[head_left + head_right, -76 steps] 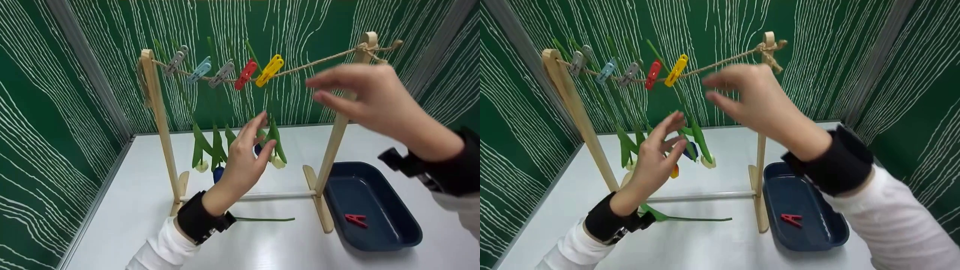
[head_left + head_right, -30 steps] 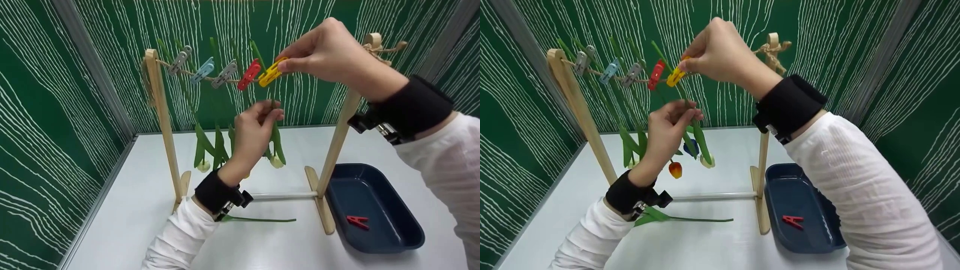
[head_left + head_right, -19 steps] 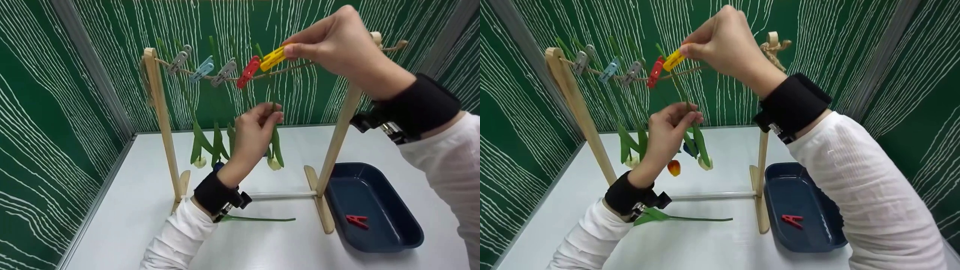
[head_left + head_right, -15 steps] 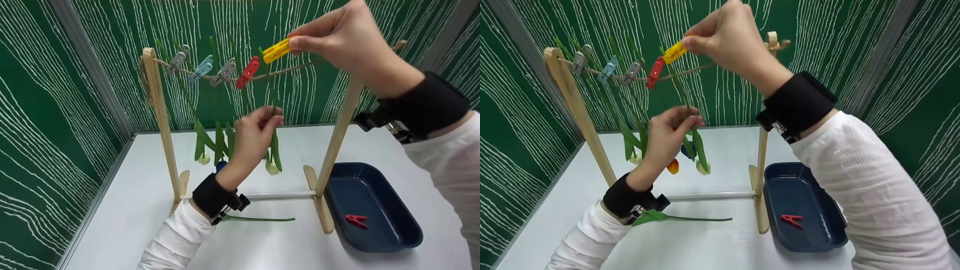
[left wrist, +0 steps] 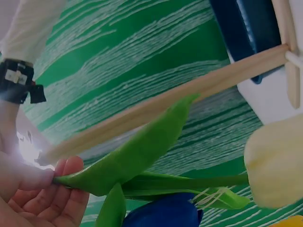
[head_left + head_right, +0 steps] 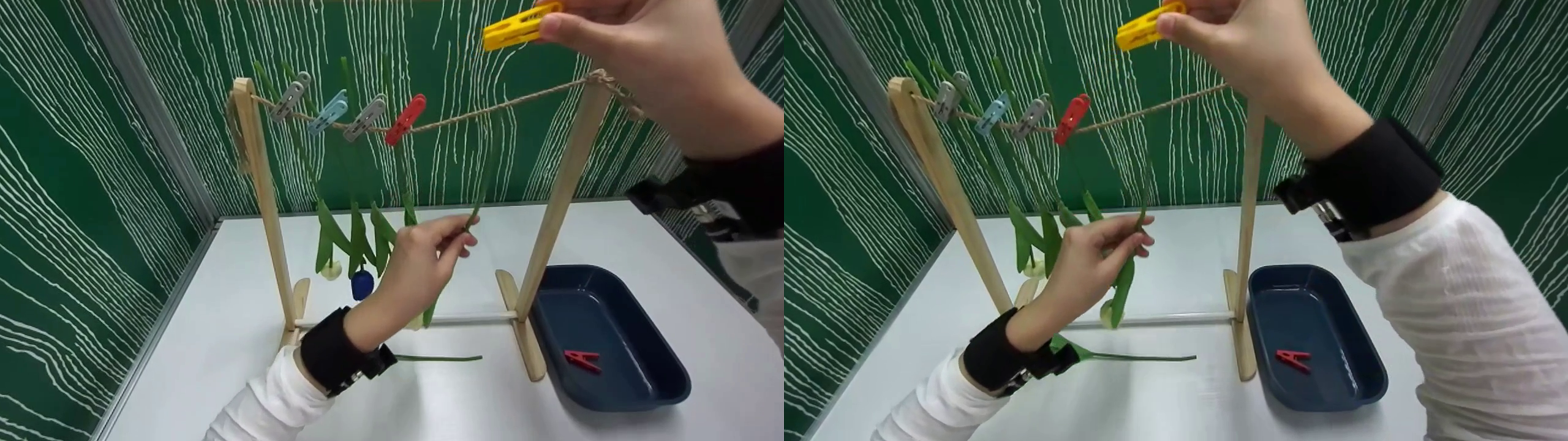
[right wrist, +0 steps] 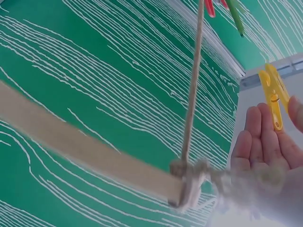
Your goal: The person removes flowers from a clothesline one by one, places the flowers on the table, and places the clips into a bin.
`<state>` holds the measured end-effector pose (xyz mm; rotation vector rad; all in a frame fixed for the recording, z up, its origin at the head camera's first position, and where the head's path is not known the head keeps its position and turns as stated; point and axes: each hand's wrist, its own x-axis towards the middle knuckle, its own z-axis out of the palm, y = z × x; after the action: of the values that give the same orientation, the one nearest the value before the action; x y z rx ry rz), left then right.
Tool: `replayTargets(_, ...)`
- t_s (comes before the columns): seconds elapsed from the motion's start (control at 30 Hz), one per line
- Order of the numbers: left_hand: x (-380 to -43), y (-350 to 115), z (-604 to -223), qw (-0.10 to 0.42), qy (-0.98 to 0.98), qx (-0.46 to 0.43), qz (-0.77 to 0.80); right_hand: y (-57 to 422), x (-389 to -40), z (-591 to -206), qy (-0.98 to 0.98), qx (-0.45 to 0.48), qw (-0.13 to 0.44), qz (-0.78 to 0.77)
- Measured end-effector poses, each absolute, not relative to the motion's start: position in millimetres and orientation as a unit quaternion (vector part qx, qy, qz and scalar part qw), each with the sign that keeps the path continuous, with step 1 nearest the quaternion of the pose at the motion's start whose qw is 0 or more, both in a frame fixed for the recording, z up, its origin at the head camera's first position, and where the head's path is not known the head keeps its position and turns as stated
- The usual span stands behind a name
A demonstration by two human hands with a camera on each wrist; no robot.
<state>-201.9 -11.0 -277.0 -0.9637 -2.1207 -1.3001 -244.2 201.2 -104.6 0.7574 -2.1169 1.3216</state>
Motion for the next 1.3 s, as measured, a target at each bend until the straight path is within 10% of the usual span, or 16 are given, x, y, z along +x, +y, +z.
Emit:
replayTargets(0.57,-169,-24,-311,0.231,-0.801,-0.430,-0.347,269,-216,-154,-0.756,0.302,0.343,0.468)
replayTargets(1.3,-168,-59,-383,0.159,-0.886,-0.392,-0.187,313,-173,-310,-0.903,0.102,0.211,0.359)
